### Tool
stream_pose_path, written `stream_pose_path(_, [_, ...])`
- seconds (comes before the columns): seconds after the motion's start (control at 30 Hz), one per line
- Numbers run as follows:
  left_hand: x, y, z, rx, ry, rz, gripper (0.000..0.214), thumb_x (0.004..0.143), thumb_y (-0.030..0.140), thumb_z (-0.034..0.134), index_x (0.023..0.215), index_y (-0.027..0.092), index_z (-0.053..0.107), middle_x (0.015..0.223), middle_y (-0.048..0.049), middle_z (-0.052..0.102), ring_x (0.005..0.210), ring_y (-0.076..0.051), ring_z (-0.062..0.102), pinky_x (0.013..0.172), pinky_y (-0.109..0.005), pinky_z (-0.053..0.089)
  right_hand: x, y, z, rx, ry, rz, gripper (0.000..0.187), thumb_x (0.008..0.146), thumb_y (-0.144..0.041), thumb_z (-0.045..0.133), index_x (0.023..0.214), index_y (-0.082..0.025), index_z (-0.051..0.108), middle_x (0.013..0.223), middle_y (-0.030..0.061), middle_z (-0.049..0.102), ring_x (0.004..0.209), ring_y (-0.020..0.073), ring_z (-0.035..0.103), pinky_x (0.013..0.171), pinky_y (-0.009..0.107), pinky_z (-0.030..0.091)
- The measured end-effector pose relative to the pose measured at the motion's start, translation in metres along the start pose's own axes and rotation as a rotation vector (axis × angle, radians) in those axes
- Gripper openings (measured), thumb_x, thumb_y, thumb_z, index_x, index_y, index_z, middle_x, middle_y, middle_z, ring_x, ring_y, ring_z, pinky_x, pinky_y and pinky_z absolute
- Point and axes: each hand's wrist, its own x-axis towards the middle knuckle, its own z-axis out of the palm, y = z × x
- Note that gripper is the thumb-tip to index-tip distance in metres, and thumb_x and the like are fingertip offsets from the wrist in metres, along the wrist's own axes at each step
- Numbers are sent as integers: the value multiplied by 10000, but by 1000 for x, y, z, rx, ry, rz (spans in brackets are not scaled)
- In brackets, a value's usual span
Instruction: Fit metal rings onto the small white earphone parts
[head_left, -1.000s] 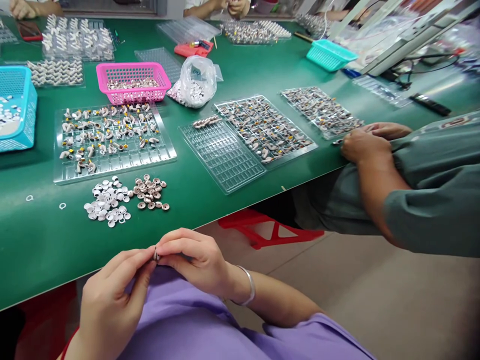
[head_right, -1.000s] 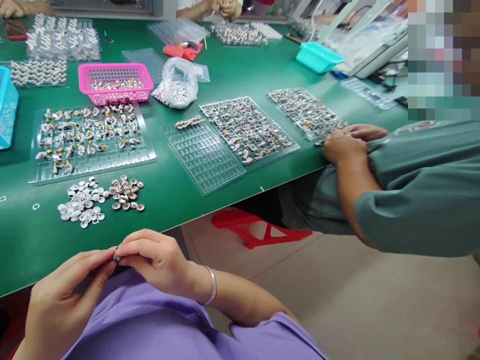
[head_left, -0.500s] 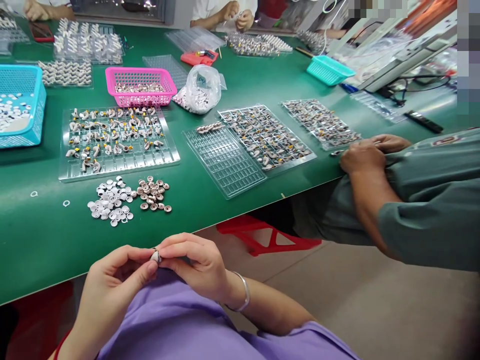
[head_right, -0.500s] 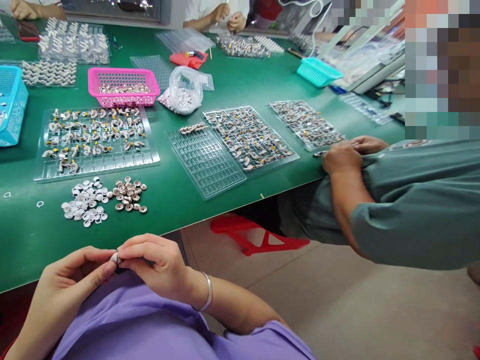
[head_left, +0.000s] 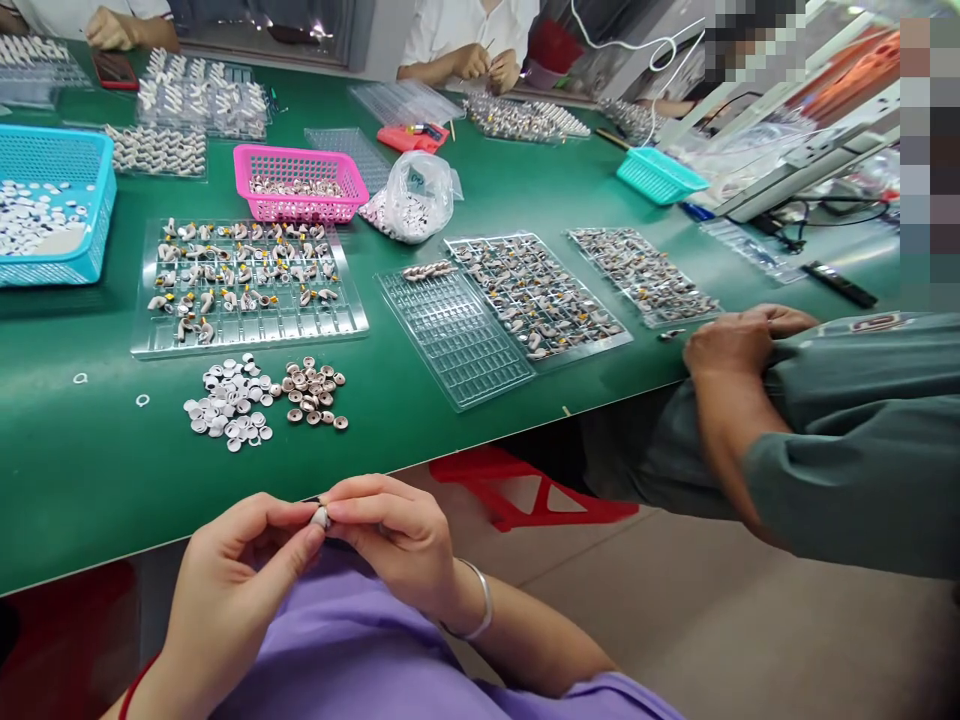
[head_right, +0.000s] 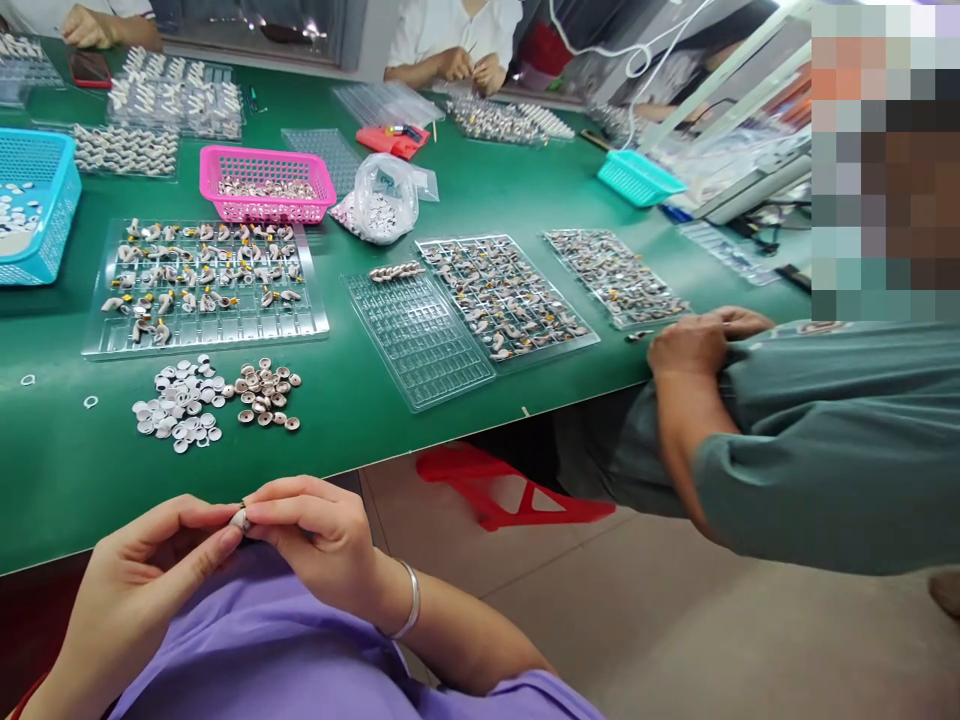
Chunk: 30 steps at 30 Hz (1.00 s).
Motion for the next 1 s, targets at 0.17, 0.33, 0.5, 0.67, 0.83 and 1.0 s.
stream_pose_path(0.17, [0, -7, -2, 13, 3, 48, 97, 787, 299, 794, 847, 223, 796, 746, -9, 753, 631, -139, 713, 585, -186, 588, 1, -1, 0, 16, -3, 37, 205, 896, -133, 708, 1057, -243, 772, 985, 54, 783, 853, 146, 763, 777, 244, 653])
stream_pose_path(0.33, [0, -8, 0, -43, -7, 4, 133, 785, 325, 798, 850, 209, 792, 741, -18, 759, 633, -151, 721, 589, -202, 600, -1, 0, 0, 32, 4, 92, 125, 894, -196, 731, 997, -238, 787, 949, 51, 790, 829, 151, 766, 757, 250, 657])
stream_pose_path(0.5, [-2, -5, 3, -23, -5, 6, 142, 782, 335, 794, 841, 206, 787, 728, -21, 754, 618, -148, 706, 572, -202, 583, -2, 1, 1, 98, 22, 119, 214, 850, -146, 769, 1018, -275, 798, 950, 42, 798, 821, 155, 771, 749, 253, 660])
stream_pose_path(0.67, [-2, 2, 7, 35, 29, 56, 101, 770, 296, 777, 785, 196, 783, 675, -25, 739, 584, -149, 683, 535, -206, 561, -3, 1, 1, 144, 36, 148, 249, 832, -124, 779, 1014, -292, 805, 944, 37, 799, 811, 161, 773, 739, 255, 661])
stream_pose_path(0.83, [-1, 5, 7, 111, 37, 139, 57, 776, 250, 758, 801, 218, 797, 673, -14, 736, 561, -132, 666, 517, -190, 541, -2, 0, -1, 178, 25, 205, 226, 808, -134, 804, 981, -280, 812, 933, 41, 799, 810, 167, 774, 743, 261, 659])
stream_pose_path(1.0, [-3, 5, 7, 102, 30, 150, 54, 784, 242, 754, 811, 226, 799, 685, -11, 741, 571, -135, 681, 527, -189, 550, -1, -1, -2, 193, 25, 192, 253, 805, -95, 791, 977, -279, 812, 924, 40, 799, 790, 157, 774, 720, 246, 655])
